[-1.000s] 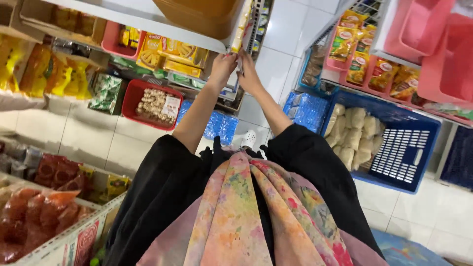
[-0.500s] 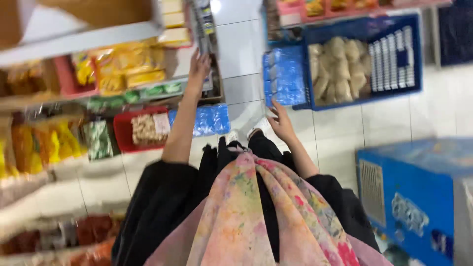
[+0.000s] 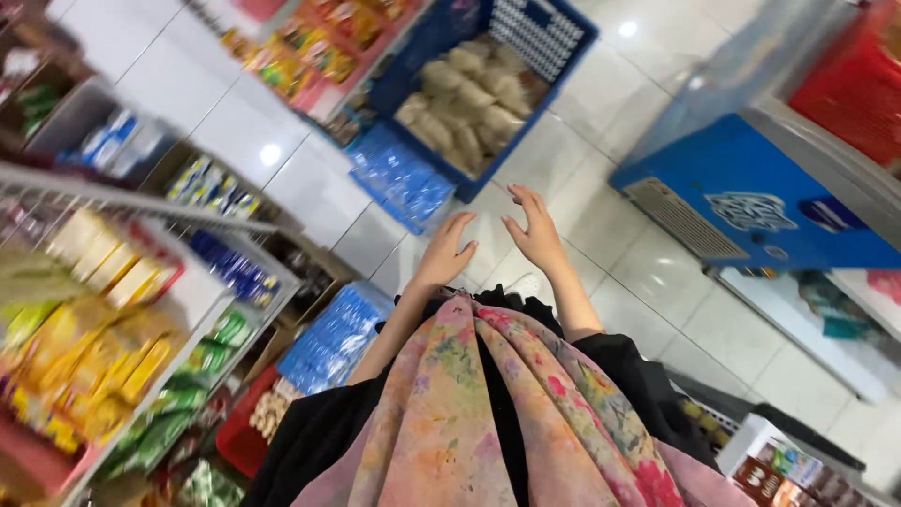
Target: The person stocks grocery shelves by picking up packaged items from a basket and placing them onto the shelves.
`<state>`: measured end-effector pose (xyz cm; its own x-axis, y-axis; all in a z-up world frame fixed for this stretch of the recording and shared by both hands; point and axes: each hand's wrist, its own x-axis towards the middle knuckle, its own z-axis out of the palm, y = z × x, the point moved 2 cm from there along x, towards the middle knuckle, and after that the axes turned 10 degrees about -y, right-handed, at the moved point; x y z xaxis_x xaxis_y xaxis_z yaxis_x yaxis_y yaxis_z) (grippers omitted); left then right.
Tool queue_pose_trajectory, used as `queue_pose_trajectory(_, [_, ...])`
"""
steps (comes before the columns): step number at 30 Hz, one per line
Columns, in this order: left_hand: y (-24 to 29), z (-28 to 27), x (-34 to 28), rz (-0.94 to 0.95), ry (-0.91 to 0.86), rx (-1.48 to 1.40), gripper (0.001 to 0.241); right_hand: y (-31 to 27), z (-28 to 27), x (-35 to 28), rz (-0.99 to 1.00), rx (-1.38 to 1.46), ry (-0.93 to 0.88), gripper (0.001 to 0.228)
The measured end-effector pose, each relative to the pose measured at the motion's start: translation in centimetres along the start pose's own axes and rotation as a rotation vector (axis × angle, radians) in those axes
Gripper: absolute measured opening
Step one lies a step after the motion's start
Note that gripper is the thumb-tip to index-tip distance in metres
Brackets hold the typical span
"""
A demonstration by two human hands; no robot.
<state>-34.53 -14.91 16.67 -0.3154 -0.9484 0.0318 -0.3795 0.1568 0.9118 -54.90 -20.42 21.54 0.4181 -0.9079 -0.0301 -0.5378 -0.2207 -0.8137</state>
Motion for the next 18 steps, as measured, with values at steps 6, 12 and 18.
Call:
queue_pose_trajectory(6, [6.2,7.6,10.0,0.064,-0.113,0.06,0.053,7.1,-12.5,-5.0,0.031,-0.104,0.215,0.044])
queue_pose_trajectory(12, [10.1,18.0,17.1,0.139,-0.287,0.039,0.051,13.6,-22.7,-10.8,0.246,-0.003,0.345,0.039])
queue_pose_trajectory(18, [14.2,25.2,22.4,0.17,-0.449,0.056,0.045,16.7,-28.7,-15.0,0.229,-0.069,0.47,0.034])
